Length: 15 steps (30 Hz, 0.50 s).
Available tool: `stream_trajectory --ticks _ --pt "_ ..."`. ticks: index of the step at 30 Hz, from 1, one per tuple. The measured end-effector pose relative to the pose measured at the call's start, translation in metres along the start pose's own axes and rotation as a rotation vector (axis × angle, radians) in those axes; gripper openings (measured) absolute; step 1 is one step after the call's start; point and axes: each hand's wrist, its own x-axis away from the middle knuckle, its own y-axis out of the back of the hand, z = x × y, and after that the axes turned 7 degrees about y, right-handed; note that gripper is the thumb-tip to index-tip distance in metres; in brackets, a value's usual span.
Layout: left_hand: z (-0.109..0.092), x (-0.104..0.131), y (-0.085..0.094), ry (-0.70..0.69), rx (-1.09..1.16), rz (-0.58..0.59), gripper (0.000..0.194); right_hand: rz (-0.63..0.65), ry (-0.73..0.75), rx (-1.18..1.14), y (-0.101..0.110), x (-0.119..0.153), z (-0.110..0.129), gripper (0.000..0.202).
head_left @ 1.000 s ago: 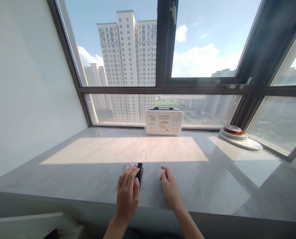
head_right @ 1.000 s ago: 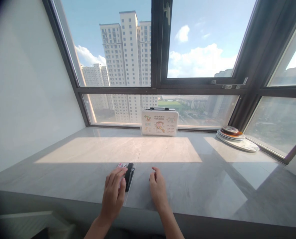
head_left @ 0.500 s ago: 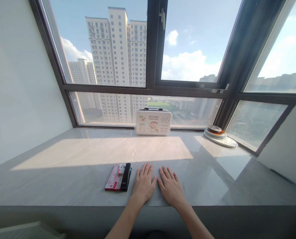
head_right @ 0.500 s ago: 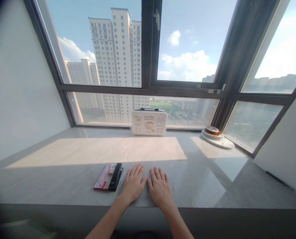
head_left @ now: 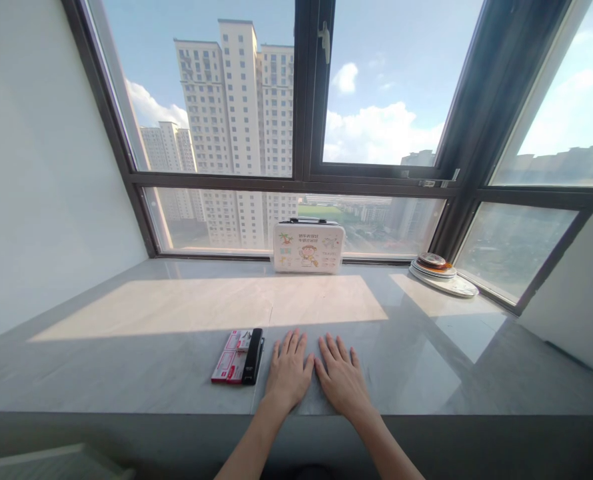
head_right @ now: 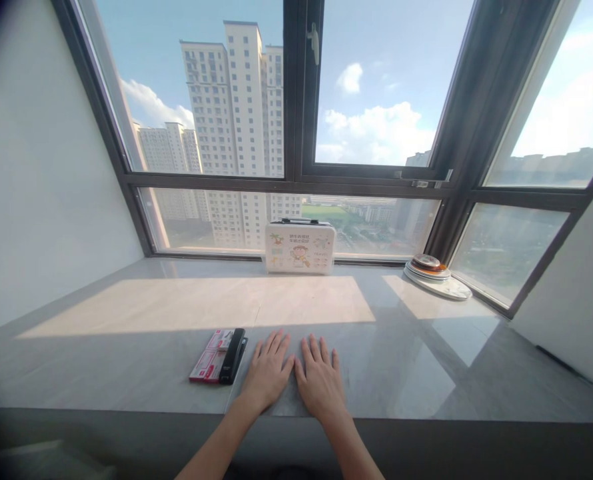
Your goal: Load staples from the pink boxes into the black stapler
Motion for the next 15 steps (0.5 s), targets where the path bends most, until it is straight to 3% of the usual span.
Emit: stream_trajectory --ticks 15 --pt "-0.0012 0.0009 0.0016 0.013 0.016 0.0 0.056 0.009 -0.005 0.011 0.0 -0.0011 0.002 0.059"
